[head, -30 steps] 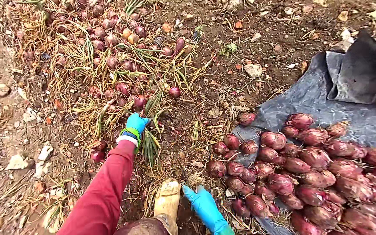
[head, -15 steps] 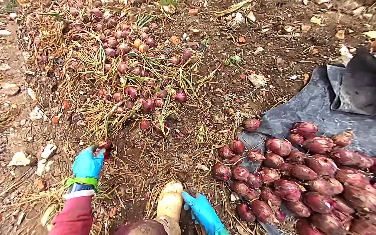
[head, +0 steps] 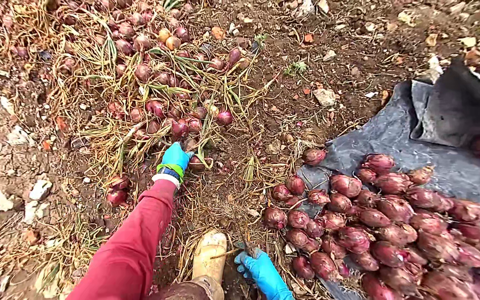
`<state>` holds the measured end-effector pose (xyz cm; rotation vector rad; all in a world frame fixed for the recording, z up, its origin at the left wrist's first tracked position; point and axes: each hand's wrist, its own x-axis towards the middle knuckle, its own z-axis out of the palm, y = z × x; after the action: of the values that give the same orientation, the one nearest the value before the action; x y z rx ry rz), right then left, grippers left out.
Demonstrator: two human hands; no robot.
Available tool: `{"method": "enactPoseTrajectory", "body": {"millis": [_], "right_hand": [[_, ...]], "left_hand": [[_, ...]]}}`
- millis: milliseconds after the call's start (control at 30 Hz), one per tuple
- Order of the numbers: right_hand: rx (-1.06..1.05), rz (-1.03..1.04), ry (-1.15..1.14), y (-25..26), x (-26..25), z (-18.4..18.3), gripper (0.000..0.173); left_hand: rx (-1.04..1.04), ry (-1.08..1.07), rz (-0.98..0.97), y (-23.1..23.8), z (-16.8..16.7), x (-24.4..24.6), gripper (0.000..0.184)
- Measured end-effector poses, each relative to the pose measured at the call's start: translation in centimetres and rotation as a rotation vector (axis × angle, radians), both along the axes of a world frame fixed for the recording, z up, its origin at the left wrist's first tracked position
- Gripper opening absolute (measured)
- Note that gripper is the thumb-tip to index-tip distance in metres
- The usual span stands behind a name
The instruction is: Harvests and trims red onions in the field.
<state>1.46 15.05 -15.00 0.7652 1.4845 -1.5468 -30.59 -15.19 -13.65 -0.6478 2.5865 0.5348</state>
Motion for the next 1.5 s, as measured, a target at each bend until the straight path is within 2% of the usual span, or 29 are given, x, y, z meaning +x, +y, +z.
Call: {"method": "enactPoseTrajectory", "body": {"millis": [100,133,233,333,400,500,600,667,767,833,900,967,1100,1167,1267,1300,1367,1433,1500], "right_hand": [[0.000,-0.052,0.024,-0.2,0.9,0.7,0.028],[0.009,-0.070,0.041,-0.3,1.0,1.1,0.031],[0.010,-0.161,0.094,0.0,1.9,1.7,0.058],[-0.015,-0.258,0.140,0.6,2.4,1.4,0.075],[-0.033,-0.315,0.157,1.1,1.9,1.2,0.087],[-0.088,-0.362,0.089,0.7,-0.3,1.1,0.097],[-0.204,-0.227,0.133,-0.7,-4.1,1.1,0.090],[-0.301,-0.150,0.276,-1.9,-6.5,1.9,0.077],[-0.315,-0.202,0.449,-2.9,-9.4,4.3,0.056],[-0.173,-0.163,0.471,-2.3,-10.6,5.5,0.070],[-0.074,-0.016,0.458,-1.2,-11.2,5.8,0.078],[-0.076,-0.006,0.453,-0.5,-10.5,6.0,0.078],[-0.129,-0.232,0.359,0.0,-7.9,4.9,0.083],[-0.116,-0.168,0.281,0.9,-6.7,5.0,0.075],[-0.184,-0.033,0.262,3.4,-5.4,6.3,0.057],[-0.167,0.012,0.257,3.9,-5.1,7.0,0.057],[-0.126,0.071,0.285,4.5,-3.9,7.3,0.068],[-0.042,0.008,0.363,5.0,-2.5,6.7,0.079],[0.046,-0.155,0.406,5.3,-1.1,6.1,0.075]], "left_hand": [[0.014,-0.031,-0.009,-1.3,1.2,5.4,0.050],[0.005,-0.053,-0.038,-1.4,2.0,7.0,0.048],[-0.074,-0.203,-0.182,-1.2,2.9,11.4,0.035],[-0.159,-0.412,-0.294,-2.3,0.8,13.6,0.030],[-0.099,-0.347,-0.284,-3.4,0.8,14.3,0.030],[0.066,-0.116,-0.311,-2.6,4.9,14.2,0.026],[0.192,0.071,-0.425,0.2,8.8,13.3,0.019],[0.219,0.119,-0.570,2.1,9.8,12.9,0.018],[0.235,0.088,-0.852,4.6,10.3,12.8,0.017],[0.235,0.053,-1.005,5.2,10.4,12.5,0.017],[0.181,0.013,-1.043,5.1,10.5,11.4,0.016],[0.196,0.010,-0.976,5.4,10.1,11.1,0.015],[0.424,0.154,-0.756,8.4,9.0,13.7,0.013],[0.410,0.083,-0.742,10.5,9.5,14.8,0.017],[0.241,-0.203,-0.968,14.0,12.0,15.3,0.034],[0.206,-0.278,-1.076,15.1,12.8,15.8,0.037],[0.191,-0.370,-1.249,17.2,13.4,17.0,0.038],[0.222,-0.359,-1.324,18.5,13.0,17.1,0.040],[0.243,-0.260,-1.262,18.3,12.0,16.0,0.036]]}}
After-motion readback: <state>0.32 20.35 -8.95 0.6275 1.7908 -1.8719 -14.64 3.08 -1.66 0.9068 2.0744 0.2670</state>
